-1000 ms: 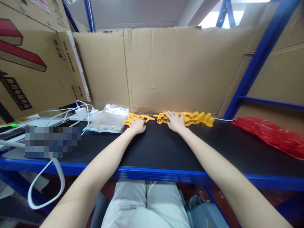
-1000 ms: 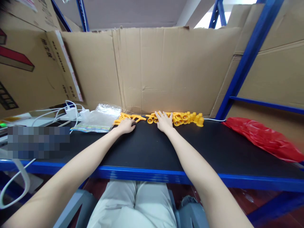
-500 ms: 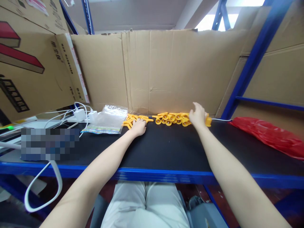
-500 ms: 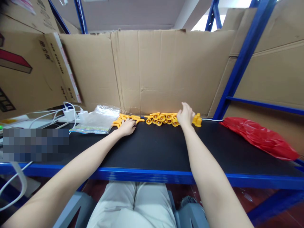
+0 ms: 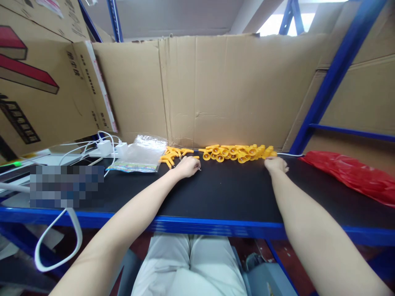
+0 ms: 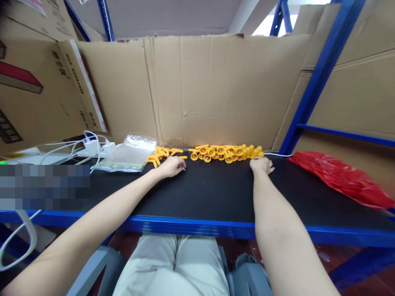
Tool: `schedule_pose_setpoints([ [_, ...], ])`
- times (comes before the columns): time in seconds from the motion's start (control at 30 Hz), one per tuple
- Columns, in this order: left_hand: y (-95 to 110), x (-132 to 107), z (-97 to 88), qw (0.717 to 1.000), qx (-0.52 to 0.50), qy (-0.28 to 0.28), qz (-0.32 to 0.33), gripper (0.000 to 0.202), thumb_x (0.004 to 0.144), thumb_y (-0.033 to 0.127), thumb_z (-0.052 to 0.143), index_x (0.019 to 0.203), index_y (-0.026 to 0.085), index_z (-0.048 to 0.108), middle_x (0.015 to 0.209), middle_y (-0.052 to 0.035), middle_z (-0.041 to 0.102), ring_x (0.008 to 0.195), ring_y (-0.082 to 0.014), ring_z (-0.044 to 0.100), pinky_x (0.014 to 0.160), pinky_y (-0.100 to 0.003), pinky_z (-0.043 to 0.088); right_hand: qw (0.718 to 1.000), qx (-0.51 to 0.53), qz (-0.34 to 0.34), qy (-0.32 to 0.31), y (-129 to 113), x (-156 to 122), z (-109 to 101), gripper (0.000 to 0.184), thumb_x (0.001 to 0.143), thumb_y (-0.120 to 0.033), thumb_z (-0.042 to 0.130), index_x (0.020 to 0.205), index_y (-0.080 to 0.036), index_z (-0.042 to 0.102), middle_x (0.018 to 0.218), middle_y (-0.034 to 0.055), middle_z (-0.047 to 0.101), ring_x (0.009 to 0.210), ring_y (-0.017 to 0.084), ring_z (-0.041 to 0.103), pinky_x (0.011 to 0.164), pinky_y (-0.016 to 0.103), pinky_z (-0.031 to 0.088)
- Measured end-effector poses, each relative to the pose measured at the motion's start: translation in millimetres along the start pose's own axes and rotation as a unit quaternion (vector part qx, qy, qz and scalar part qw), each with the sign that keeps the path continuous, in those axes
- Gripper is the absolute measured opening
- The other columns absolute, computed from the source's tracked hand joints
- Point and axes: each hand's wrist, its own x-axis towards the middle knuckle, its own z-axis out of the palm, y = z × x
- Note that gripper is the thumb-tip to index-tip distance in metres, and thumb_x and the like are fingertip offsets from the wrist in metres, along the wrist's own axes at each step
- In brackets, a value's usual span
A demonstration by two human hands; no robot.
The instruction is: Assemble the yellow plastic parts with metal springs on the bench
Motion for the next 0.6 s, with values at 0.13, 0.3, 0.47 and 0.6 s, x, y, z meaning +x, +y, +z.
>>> schedule_pose_setpoints([
  [0.13, 6, -2, -3.4, 0.999, -0.009, -0.007, 0.035, 0.021, 0.079, 0.020, 0.050, 0.088, 0.020, 0.070, 0.084, -0.0046, 0.066, 0.083, -0.0186, 0.060, 0.074, -0.028, 0.043, 0.995, -0.047, 0.059, -0.071, -6, 0, 1, 0.046, 0.081, -0.033, 0.045, 0.124, -0.022, 0.057, 0.142, 0.0149, 0.037, 0.134, 0.034, 0.023, 0.100, 0.059, 0.023],
  [0.3, 14, -3, -4.6, 0.999, -0.009, 0.026, 0.044, 0.025, 0.081, 0.035, 0.056, 0.098, 0.020, 0.067, 0.095, -0.0066, 0.060, 0.093, -0.0209, 0.055, 0.081, -0.032, 0.042, 0.994, -0.051, 0.030, -0.087, -8, -4, -1, 0.052, 0.085, -0.040, 0.040, 0.132, -0.018, 0.049, 0.142, 0.0231, 0.034, 0.132, 0.040, 0.025, 0.096, 0.067, 0.017],
  [0.47, 13, -6, -5.3, 0.999, -0.014, 0.013, 0.026, 0.036, 0.081, 0.043, 0.055, 0.109, 0.021, 0.061, 0.111, -0.0077, 0.056, 0.107, -0.0243, 0.049, 0.090, -0.038, 0.039, 0.987, -0.089, 0.032, -0.127, -12, -20, -11, 0.056, 0.088, -0.042, 0.034, 0.138, -0.018, 0.041, 0.145, 0.0220, 0.028, 0.135, 0.036, 0.022, 0.101, 0.064, 0.011],
  [0.6, 6, -9, -8.1, 1.000, 0.001, -0.017, -0.023, 0.046, 0.080, 0.043, 0.054, 0.122, 0.023, 0.053, 0.127, -0.0097, 0.050, 0.122, -0.0284, 0.039, 0.099, -0.045, 0.033, 0.989, -0.085, 0.024, -0.116, -9, -25, -14, 0.055, 0.087, -0.043, 0.038, 0.137, -0.020, 0.042, 0.141, 0.0228, 0.032, 0.132, 0.037, 0.026, 0.099, 0.066, 0.014],
])
